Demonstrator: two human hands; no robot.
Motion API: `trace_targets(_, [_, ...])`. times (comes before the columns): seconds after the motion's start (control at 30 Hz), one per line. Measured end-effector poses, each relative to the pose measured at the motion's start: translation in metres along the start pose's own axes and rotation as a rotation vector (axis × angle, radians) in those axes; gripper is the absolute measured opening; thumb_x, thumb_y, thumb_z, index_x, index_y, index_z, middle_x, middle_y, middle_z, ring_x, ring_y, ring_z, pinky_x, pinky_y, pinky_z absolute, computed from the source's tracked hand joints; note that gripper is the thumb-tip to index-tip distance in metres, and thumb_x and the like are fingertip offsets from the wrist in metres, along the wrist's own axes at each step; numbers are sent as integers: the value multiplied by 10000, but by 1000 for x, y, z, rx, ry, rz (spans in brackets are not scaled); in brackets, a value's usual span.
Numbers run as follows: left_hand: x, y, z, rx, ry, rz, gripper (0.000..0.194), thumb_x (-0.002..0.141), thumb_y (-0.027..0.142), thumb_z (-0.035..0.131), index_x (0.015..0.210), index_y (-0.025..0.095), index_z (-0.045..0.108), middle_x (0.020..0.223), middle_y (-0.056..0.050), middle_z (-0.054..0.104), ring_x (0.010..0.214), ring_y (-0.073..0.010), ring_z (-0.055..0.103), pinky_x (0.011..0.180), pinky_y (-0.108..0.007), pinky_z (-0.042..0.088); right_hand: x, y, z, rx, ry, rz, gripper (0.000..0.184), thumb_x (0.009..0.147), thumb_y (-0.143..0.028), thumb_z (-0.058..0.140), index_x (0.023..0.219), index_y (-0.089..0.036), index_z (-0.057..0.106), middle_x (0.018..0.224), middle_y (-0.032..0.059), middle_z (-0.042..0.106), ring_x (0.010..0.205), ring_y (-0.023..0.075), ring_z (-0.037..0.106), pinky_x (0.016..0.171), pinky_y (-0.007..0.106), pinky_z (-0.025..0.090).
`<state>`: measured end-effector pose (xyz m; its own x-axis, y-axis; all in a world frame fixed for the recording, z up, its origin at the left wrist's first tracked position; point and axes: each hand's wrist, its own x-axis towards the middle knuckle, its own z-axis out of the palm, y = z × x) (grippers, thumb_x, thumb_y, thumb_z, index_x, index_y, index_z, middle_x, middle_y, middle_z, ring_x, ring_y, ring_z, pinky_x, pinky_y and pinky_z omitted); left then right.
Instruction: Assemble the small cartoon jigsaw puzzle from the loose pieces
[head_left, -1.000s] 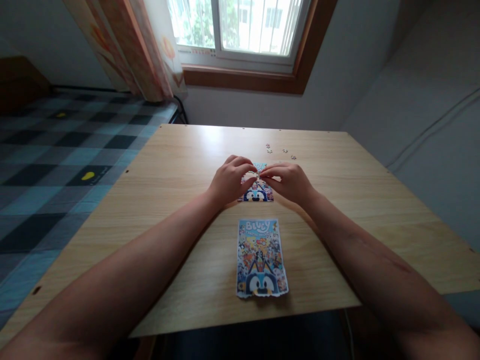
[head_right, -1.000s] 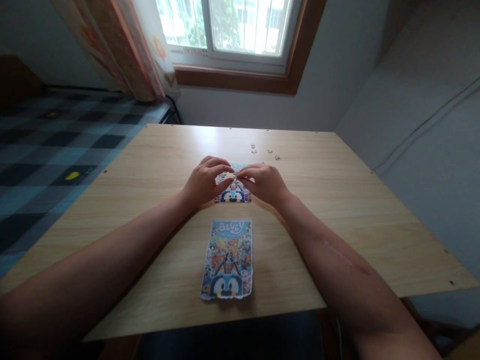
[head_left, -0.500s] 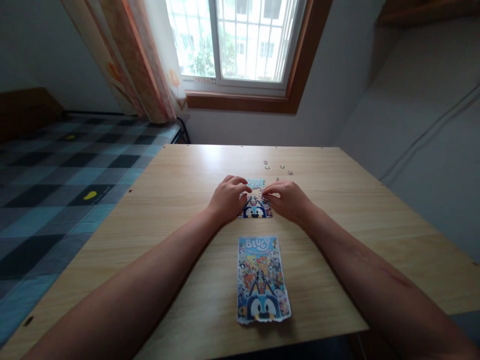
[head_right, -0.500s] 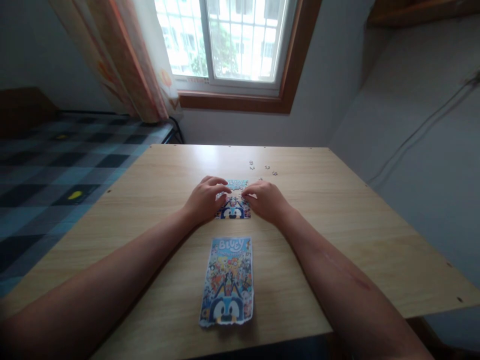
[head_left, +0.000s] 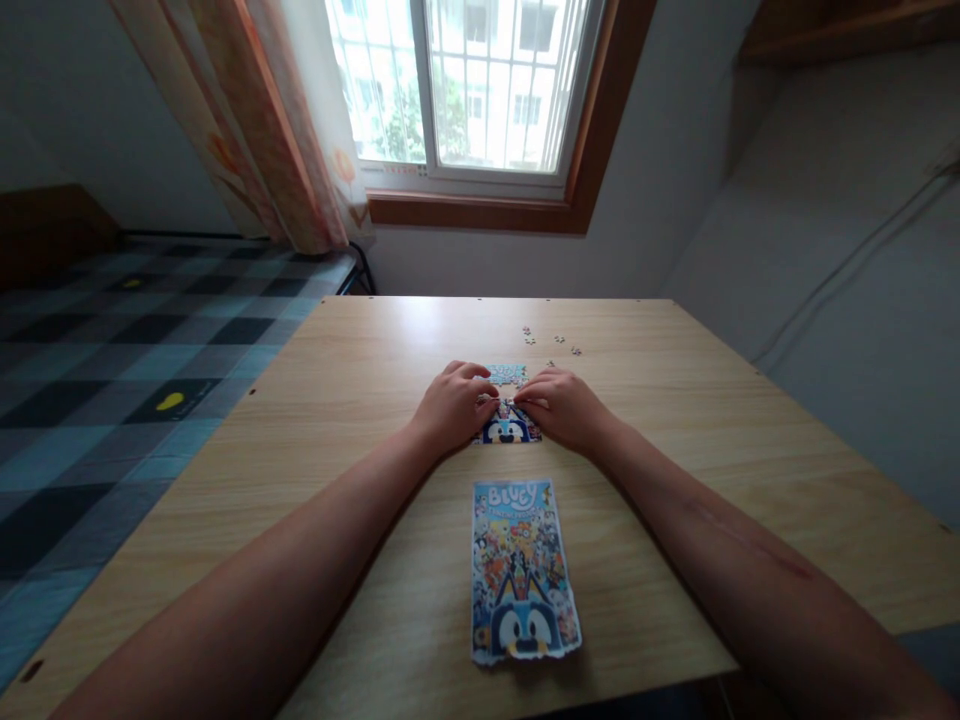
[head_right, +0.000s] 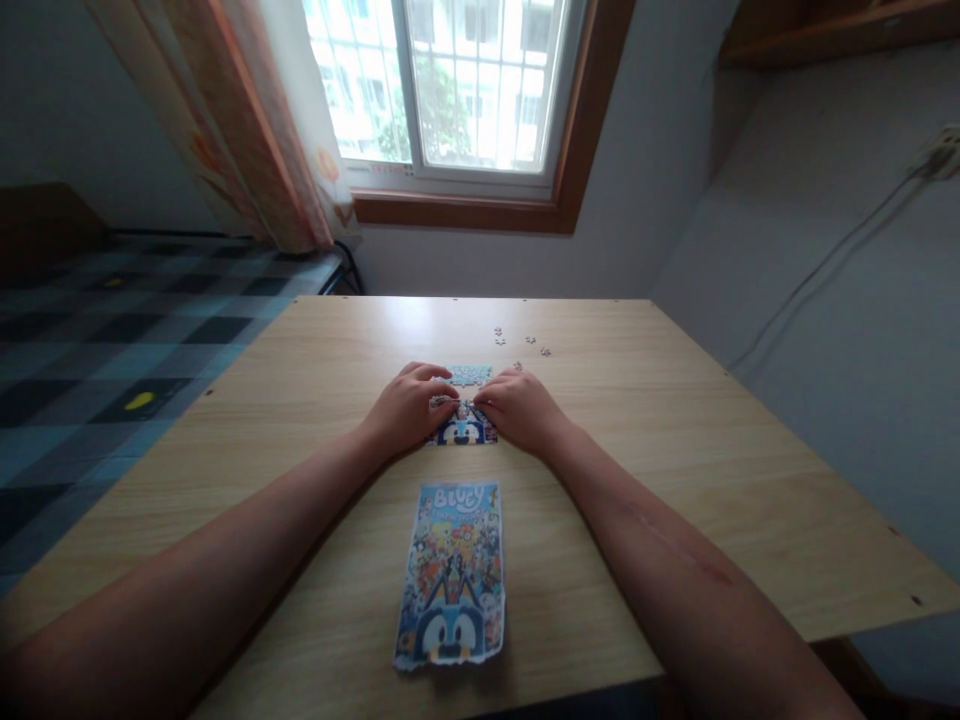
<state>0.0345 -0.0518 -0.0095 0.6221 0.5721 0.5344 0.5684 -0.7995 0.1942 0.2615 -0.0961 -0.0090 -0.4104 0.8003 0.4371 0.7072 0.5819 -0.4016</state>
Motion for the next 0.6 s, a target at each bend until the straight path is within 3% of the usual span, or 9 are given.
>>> trace_targets(0.43, [-1, -1, 1, -2, 2, -17, 93, 856, 298, 697, 871, 252, 776, 1093, -74, 728, 1032, -272, 622, 940, -487, 538, 0, 1, 1, 40, 6, -37, 203, 892, -184, 633, 908, -283, 810, 1027, 42, 774, 1001, 229, 679, 976, 442, 498])
trace_targets(0.6, [-1, 0, 1, -14, 52, -33, 114, 880, 302, 676, 923, 244, 763, 1072, -62, 731, 1014, -258, 625, 940, -473, 533, -1, 1, -2, -18, 171, -9, 218, 909, -189, 627, 1031, -267, 789, 1126, 68, 753, 1109, 252, 646, 1039, 475, 465])
